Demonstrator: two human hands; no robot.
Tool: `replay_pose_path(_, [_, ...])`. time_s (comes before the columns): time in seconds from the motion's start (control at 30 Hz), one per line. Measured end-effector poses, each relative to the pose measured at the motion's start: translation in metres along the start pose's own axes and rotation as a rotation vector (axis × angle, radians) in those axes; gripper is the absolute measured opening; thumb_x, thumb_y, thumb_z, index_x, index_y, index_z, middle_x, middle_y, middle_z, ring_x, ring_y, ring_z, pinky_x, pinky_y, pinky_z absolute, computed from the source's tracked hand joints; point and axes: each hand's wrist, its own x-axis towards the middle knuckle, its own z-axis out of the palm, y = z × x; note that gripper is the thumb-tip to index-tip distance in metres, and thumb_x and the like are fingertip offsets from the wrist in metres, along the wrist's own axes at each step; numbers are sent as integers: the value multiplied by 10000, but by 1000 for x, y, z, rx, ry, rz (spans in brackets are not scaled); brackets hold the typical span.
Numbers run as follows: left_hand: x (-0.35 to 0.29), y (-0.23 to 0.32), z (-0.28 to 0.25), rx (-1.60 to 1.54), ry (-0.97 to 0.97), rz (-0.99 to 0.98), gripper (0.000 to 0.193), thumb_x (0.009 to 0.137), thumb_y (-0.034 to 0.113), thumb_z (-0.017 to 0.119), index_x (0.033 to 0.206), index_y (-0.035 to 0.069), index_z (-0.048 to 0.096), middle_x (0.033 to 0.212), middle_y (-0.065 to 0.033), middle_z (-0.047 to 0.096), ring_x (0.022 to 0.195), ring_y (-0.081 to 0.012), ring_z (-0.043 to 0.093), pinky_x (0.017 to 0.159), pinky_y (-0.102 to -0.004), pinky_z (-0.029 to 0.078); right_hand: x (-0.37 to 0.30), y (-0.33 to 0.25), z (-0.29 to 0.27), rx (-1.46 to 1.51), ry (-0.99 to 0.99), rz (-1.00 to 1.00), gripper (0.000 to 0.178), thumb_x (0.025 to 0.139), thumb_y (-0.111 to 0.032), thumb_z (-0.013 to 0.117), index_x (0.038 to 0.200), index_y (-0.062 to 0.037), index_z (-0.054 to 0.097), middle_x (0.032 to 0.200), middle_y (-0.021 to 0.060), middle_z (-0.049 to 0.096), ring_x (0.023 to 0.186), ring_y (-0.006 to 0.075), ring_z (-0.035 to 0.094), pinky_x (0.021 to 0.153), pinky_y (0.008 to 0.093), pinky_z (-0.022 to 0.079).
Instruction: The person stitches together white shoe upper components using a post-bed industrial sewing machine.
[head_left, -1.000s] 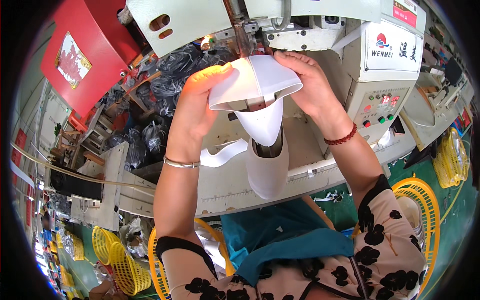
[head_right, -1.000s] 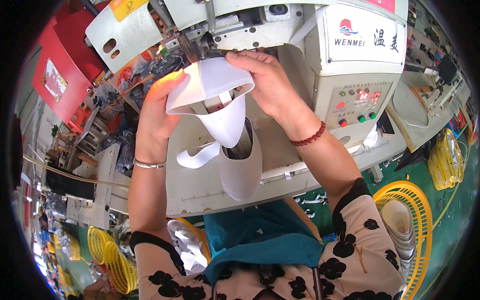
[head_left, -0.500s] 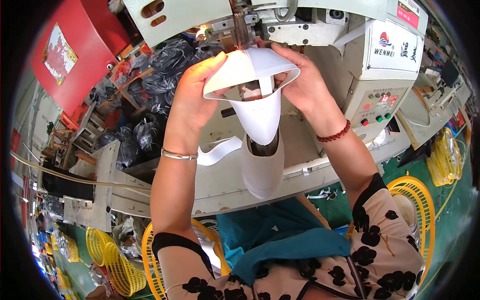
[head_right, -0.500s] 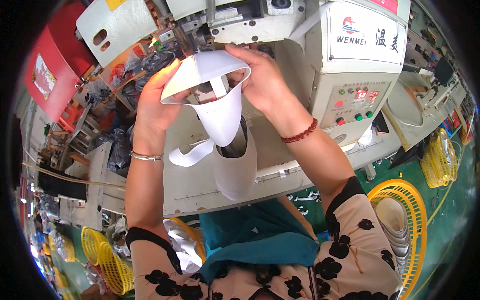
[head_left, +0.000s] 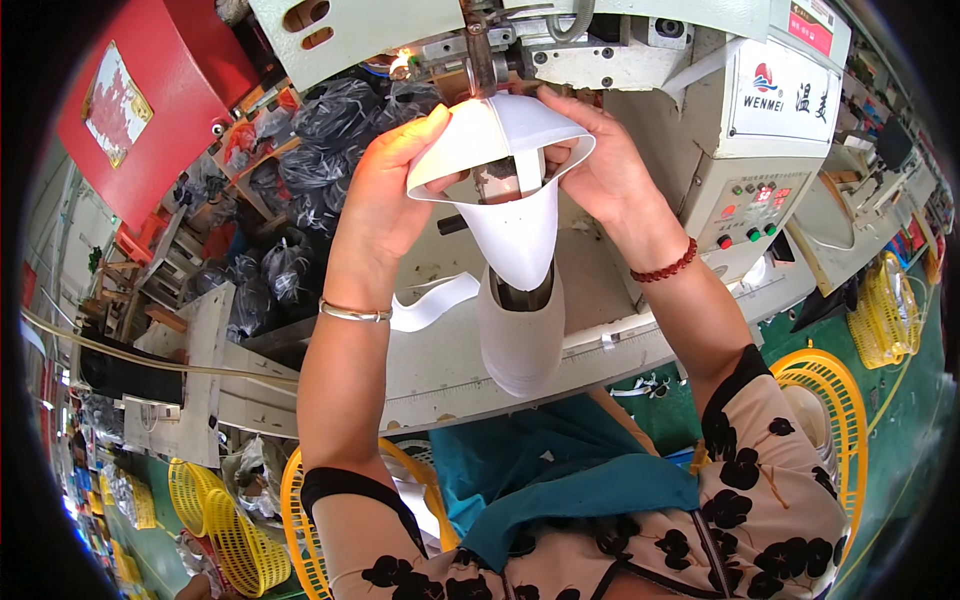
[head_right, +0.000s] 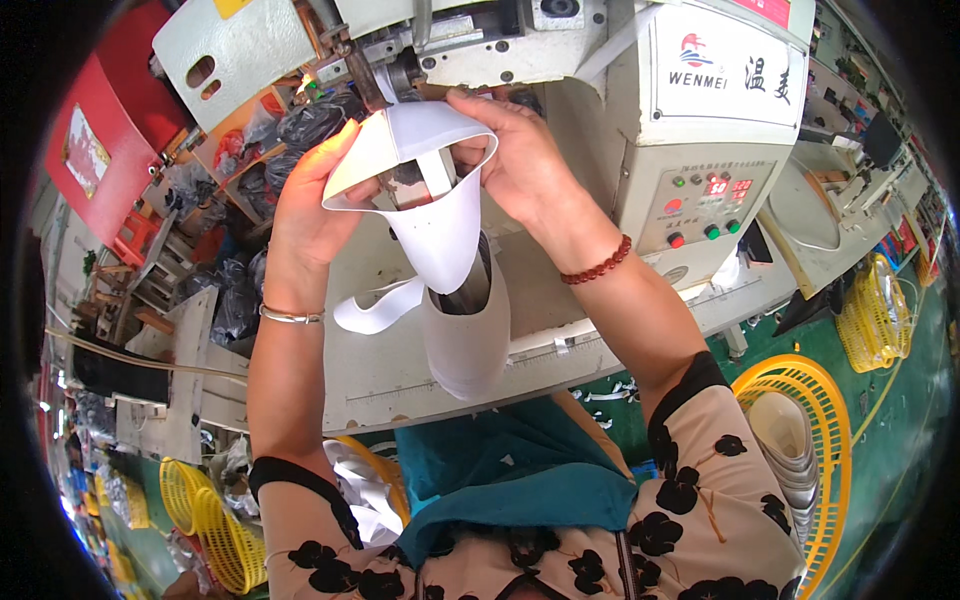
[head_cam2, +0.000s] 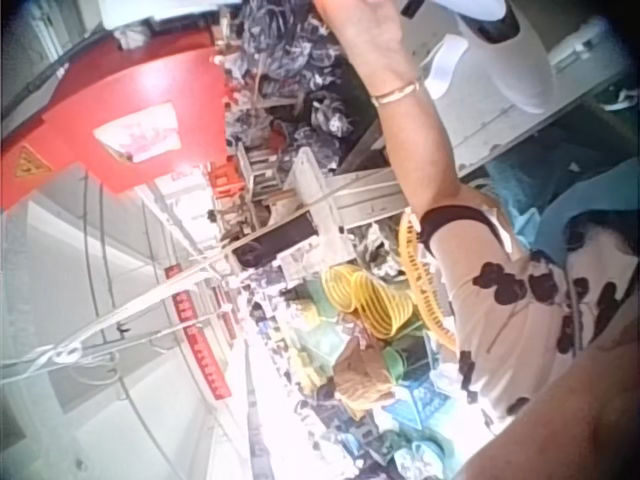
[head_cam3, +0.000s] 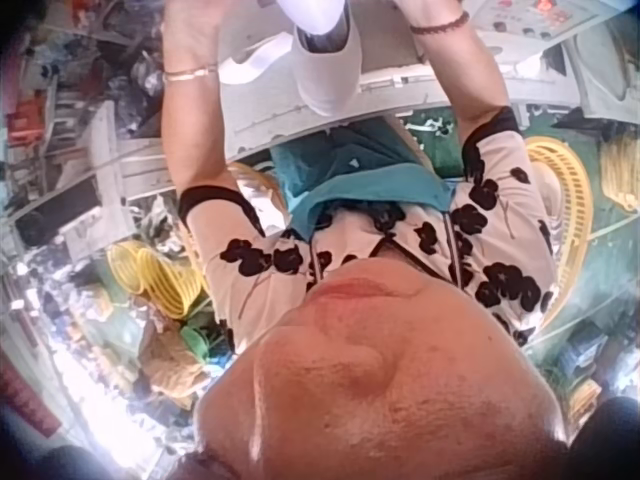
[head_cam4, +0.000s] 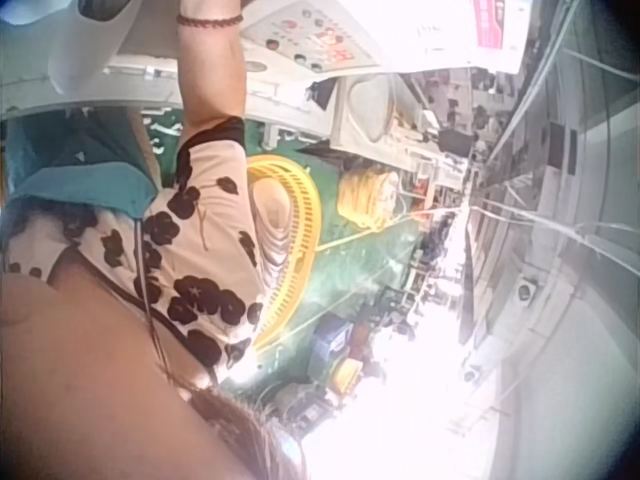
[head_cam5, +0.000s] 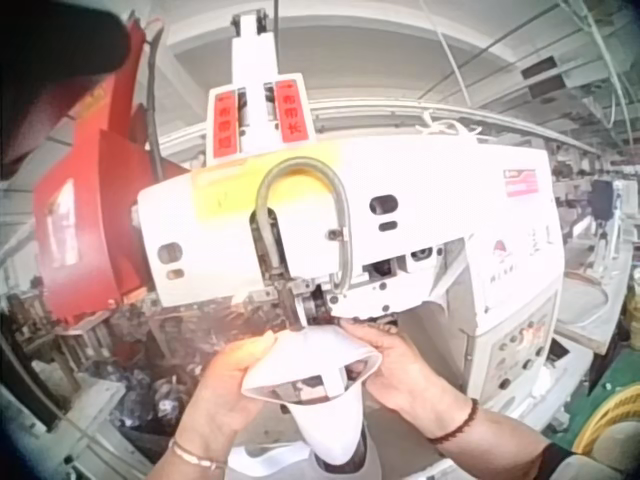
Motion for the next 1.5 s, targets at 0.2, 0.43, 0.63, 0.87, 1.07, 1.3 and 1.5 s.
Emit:
replay_pose_path(0.2, [0, -2, 2, -19, 10, -1, 243, 935, 218, 494, 895, 2, 599, 685, 24, 512, 515, -36, 364, 466, -181, 294, -4, -1, 9, -55, 8, 14, 194, 892, -180, 551, 1001, -24, 588, 695, -10, 532, 635, 74, 508, 610, 223, 430])
replay_pose_path(0.43, [0, -8, -1, -45, 9, -50, 286, 957, 275, 444, 765, 90, 547, 512, 80, 328, 469, -50, 279, 472, -205, 249, 1, 8, -5, -72, 98, 28, 136, 855, -183, 621, 874, -48, 612, 688, -9, 560, 542, 65, 467, 522, 199, 377])
replay_pose_path(0.63, [1, -19, -2, -127, 80, -125, 304, 954, 315, 442, 720, 128, 491, 492, 80, 291, 457, -71, 258, 464, -217, 224, -3, 17, -2, -117, 226, -30, 154, 848, -219, 634, 866, -66, 625, 629, -22, 546, 527, 69, 467, 488, 211, 360])
replay_pose_path(0.87, [3, -44, -13, -78, 340, -132, 284, 924, 307, 463, 738, 96, 507, 528, 45, 365, 462, -86, 332, 446, -232, 270, -8, 33, -13, -333, 301, -57, 208, 887, -237, 564, 867, -37, 618, 602, -7, 540, 492, 86, 475, 457, 224, 366])
replay_pose_path(1.07, [-15, -51, 34, -135, 518, -169, 269, 897, 239, 429, 969, 23, 572, 662, -29, 553, 566, -129, 511, 517, -264, 413, -29, 41, -7, -366, 345, 54, 268, 914, -223, 502, 874, 16, 615, 709, 61, 614, 576, 118, 564, 505, 268, 444])
replay_pose_path(1.3, [-22, -125, -28, 540, 479, -19, 353, 929, 274, 434, 891, -22, 622, 768, -83, 625, 711, -145, 566, 664, -302, 460, -28, 82, -68, -835, 294, -145, 299, 908, -231, 519, 861, 53, 600, 717, 64, 610, 598, 114, 532, 570, 267, 441])
replay_pose_path(1.5, [-30, -135, -38, 699, 417, -9, 365, 920, 279, 437, 861, -39, 604, 748, -149, 620, 682, -196, 566, 662, -326, 445, -48, 74, -60, -549, 392, 67, 276, 873, -206, 563, 823, 61, 610, 727, 62, 619, 592, 99, 529, 553, 240, 435])
